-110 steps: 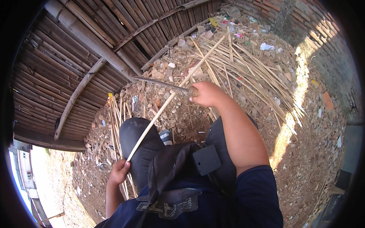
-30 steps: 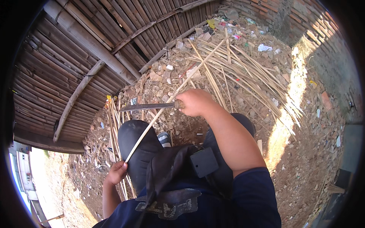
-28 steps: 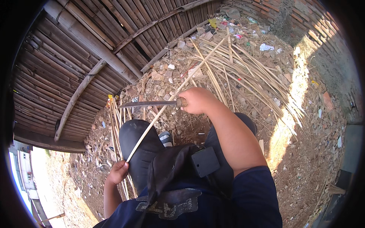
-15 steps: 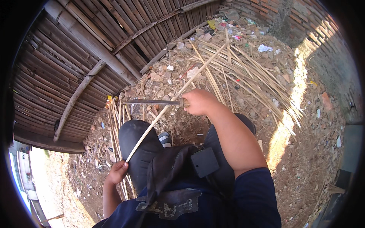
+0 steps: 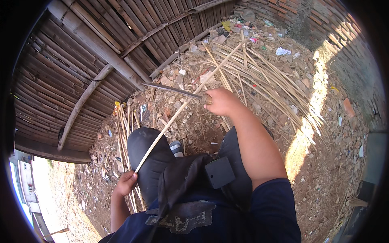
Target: The person shaves a long bamboo strip with a blade held in one hand, while supporting the strip on their lap and pulling it with the other hand.
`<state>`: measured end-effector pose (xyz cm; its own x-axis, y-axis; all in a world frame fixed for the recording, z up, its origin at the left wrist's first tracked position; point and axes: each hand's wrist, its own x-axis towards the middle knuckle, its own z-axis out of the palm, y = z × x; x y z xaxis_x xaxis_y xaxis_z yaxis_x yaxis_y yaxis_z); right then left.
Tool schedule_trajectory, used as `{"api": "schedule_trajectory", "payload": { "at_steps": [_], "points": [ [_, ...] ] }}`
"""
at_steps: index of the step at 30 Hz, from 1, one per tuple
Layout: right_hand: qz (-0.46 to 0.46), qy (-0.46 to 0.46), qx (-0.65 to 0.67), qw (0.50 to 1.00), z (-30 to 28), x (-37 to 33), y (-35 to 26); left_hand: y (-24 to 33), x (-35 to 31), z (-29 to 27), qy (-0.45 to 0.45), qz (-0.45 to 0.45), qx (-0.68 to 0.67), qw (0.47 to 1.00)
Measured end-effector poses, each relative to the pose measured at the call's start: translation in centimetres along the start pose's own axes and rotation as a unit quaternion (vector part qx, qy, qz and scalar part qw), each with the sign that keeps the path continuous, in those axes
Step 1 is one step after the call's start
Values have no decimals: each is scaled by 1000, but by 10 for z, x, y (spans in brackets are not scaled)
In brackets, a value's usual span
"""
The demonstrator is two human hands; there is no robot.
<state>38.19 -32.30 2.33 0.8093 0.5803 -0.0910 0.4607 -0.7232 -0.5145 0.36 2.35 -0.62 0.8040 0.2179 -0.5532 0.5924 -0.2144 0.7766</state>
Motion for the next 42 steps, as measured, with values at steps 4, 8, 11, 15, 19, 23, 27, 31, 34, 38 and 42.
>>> {"api": "schedule_trajectory", "payload": {
  "at_steps": [4,8,11,15,19,23,27,31,34,38,42],
  "points": [
    [-55,-110,-69,990,2,-4,-31,-3,-1,-1,14,-1,18,1000],
    [-69,-78,-20,994,6,2,-11,-3,-1,0,15,25,38,999],
    [-12,3,-1,1000,3,10,15,0,0,1,15,4,28,999],
    [23,54,16,998,-2,5,19,-3,0,-1,7,-3,20,1000],
    [-15,40,-19,999,5,1,5,-1,0,-1,2,4,20,1000],
    [-48,-83,-45,994,8,-3,-26,-9,1,-3,3,1,7,1000],
    [-58,-90,-45,993,3,-2,-24,-8,1,-3,6,6,8,1000],
    [-18,3,-4,1000,2,4,10,-3,-1,0,11,-2,7,1000],
    [27,25,13,999,-4,6,20,-6,1,0,15,6,13,1000],
    [-6,24,-23,999,3,3,12,-4,2,0,9,-1,4,1000],
    [-30,-66,-42,997,4,-1,-17,-6,1,-1,7,7,8,1000]
  ]
}}
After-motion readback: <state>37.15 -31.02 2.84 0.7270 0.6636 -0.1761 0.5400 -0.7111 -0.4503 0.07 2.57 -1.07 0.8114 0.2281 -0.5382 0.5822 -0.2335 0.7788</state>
